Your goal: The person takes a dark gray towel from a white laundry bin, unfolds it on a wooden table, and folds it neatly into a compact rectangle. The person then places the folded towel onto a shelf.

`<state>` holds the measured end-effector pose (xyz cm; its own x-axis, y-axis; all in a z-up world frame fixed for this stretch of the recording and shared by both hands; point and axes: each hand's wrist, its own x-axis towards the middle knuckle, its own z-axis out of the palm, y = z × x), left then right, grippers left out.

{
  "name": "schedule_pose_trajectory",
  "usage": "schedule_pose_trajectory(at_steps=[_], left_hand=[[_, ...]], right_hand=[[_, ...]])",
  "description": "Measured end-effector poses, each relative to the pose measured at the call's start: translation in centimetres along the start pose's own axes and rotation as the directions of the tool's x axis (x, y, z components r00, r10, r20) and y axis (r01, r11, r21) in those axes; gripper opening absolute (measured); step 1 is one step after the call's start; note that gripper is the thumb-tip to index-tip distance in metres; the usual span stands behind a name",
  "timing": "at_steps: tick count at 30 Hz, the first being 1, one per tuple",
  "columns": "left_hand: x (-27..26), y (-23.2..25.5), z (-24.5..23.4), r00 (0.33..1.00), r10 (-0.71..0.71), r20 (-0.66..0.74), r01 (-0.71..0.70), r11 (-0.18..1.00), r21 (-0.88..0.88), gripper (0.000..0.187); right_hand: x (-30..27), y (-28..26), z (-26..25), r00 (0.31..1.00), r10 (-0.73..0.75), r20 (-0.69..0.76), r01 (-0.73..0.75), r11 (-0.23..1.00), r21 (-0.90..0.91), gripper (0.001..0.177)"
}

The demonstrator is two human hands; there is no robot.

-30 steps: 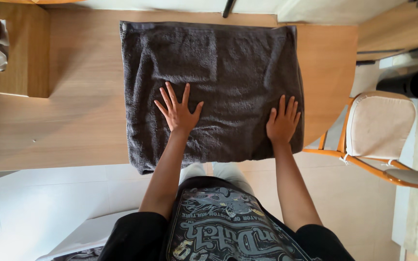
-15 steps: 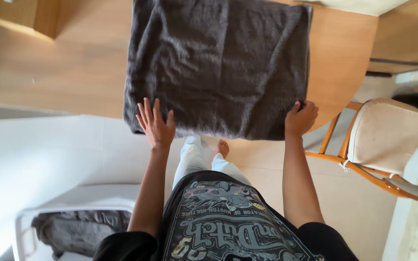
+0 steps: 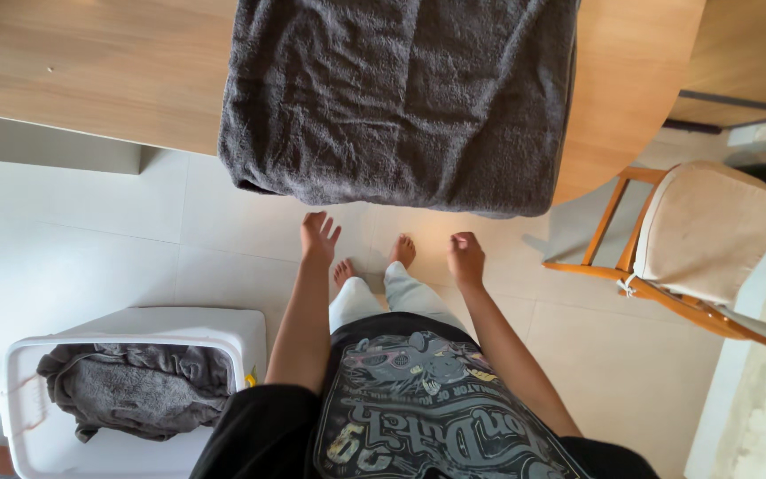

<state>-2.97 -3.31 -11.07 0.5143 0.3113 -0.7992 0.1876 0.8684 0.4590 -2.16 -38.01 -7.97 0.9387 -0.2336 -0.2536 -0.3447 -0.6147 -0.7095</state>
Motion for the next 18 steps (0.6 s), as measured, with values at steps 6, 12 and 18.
schedule_pose_trajectory(at_steps=[6,12,18], left_hand=[[0.9,-0.9,1.1,0.993,-0.052,0.101,0.060,0.996,-0.071,0.036],[2.0,-1.2,0.7,0.953,-0.058,0.296,0.079,0.995,-0.060,0.025],[3.2,-1.8,0.2,0.979,-0.111,0.172,0.119,0.992,-0.037,0.035]], right_hand=[[-2.4,-0.7,2.8,0.855,0.306,0.418,-0.393,0.909,0.139,0.025],[-6.1,-4.3,5.0,0.785,0.306,0.539,-0.471,0.860,0.197,0.031],[-7.6,-4.5,7.2,0.746,0.330,0.579,-0.504,0.848,0.166,0.031]])
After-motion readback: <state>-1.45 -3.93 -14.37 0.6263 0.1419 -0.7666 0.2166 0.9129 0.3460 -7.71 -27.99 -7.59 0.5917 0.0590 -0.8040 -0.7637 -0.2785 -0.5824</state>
